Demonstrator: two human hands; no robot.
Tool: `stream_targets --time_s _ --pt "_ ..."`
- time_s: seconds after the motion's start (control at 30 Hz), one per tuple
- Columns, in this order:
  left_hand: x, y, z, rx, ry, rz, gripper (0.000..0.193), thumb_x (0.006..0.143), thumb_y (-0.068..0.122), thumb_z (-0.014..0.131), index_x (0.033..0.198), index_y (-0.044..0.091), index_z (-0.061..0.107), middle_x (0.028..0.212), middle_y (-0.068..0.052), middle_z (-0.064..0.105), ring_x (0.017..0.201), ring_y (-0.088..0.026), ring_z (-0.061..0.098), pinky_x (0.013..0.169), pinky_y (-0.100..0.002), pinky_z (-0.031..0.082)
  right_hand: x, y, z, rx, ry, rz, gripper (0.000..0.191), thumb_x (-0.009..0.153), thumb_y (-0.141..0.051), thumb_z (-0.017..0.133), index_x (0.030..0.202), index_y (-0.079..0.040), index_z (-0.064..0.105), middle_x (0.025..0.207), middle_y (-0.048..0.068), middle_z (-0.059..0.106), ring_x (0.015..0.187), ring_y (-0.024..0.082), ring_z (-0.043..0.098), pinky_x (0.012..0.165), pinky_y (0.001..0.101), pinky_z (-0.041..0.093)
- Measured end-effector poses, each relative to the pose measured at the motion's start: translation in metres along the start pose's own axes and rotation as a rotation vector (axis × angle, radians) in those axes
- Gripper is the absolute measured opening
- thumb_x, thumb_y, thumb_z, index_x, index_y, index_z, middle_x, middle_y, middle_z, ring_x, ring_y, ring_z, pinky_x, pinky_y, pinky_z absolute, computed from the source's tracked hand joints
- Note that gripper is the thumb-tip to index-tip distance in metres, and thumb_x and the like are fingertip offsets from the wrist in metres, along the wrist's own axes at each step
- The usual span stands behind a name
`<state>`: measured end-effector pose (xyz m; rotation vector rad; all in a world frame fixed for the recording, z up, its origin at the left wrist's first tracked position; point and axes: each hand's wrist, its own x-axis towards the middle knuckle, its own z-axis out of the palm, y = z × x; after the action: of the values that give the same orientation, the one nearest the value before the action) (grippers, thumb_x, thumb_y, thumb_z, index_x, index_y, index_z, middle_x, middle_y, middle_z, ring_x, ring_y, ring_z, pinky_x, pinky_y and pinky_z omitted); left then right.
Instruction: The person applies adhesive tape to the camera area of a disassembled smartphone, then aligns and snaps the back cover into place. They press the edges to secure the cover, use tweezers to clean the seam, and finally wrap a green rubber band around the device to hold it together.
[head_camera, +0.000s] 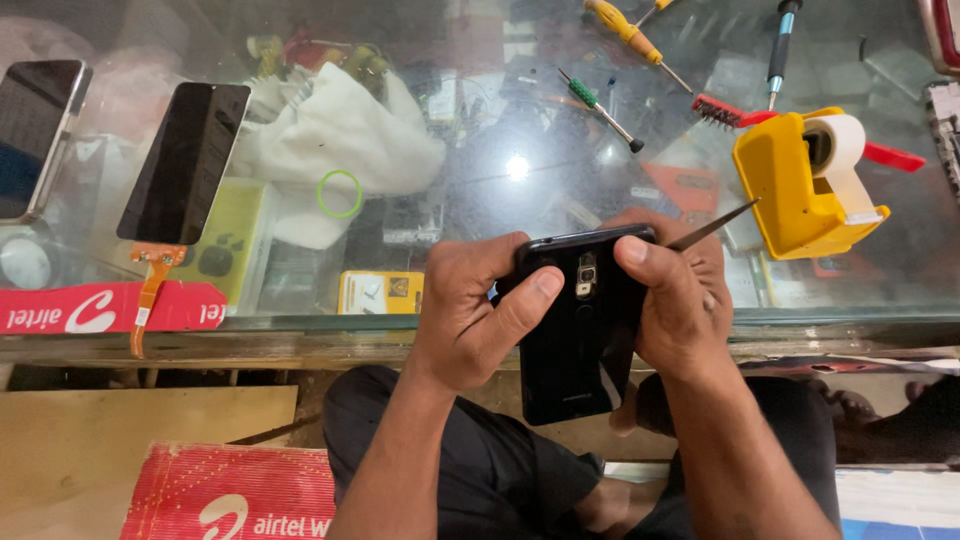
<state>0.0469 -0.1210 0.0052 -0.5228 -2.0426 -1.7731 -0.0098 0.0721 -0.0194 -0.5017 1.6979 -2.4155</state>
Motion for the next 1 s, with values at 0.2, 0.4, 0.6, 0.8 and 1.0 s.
stream_targets --time_s 0.2,0.4,0.6,0.8,1.0 --pt "0.004 -0.001 0.003 -0.065 0.058 -0.122 0.031 0.106 0.024 0.06 0.085 0.002 0.066 0.062 0.004 0.051 0.057 -0.005 0.045 0.053 -0.027 0.034 0.001 -0.002 0.001 -0.162 -0.051 -0.049 0.03 0.097 -0.026 0.063 0.1 0.003 0.071 0.085 0.003 0.067 0.076 0.01 0.061 0.071 0.0224 0.048" --pt "0.006 0.0 0.005 0.055 0.105 -0.093 0.03 0.106 0.023 0.059 0.086 0.002 0.067 0.061 0.004 0.048 0.057 -0.004 0.044 0.053 -0.027 0.034 0.003 -0.003 0.003 -0.178 -0.046 -0.026 0.029 0.101 -0.026 0.06 0.1 0.002 0.07 0.084 0.002 0.066 0.076 0.009 0.059 0.069 0.0225 0.046" --pt "0.01 0.006 0.003 -0.031 -0.01 -0.067 0.017 0.104 0.019 0.065 0.103 0.002 0.061 0.075 0.002 0.058 0.069 -0.003 0.051 0.06 -0.026 0.043 0.006 -0.004 0.008 -0.007 0.098 -0.025 0.026 0.104 -0.025 0.06 0.107 0.001 0.066 0.09 0.002 0.067 0.078 0.011 0.06 0.071 0.0254 0.049" --pt "0.01 0.009 0.003 -0.041 0.009 -0.226 0.023 0.1 0.017 0.065 0.115 0.0 0.061 0.065 0.004 0.057 0.058 -0.001 0.046 0.054 -0.022 0.035 0.012 -0.003 0.015 0.038 0.012 -0.084 0.028 0.11 -0.022 0.057 0.126 0.0 0.061 0.113 0.004 0.067 0.102 0.01 0.064 0.093 0.0256 0.054" --pt "0.004 0.001 0.005 -0.116 0.125 -0.198 0.024 0.102 0.017 0.063 0.12 0.0 0.061 0.066 0.005 0.055 0.058 0.001 0.042 0.054 -0.021 0.03 0.015 -0.005 0.015 0.116 -0.017 0.074 0.033 0.107 -0.025 0.057 0.127 0.001 0.063 0.11 0.005 0.069 0.097 0.011 0.065 0.087 0.0265 0.053"
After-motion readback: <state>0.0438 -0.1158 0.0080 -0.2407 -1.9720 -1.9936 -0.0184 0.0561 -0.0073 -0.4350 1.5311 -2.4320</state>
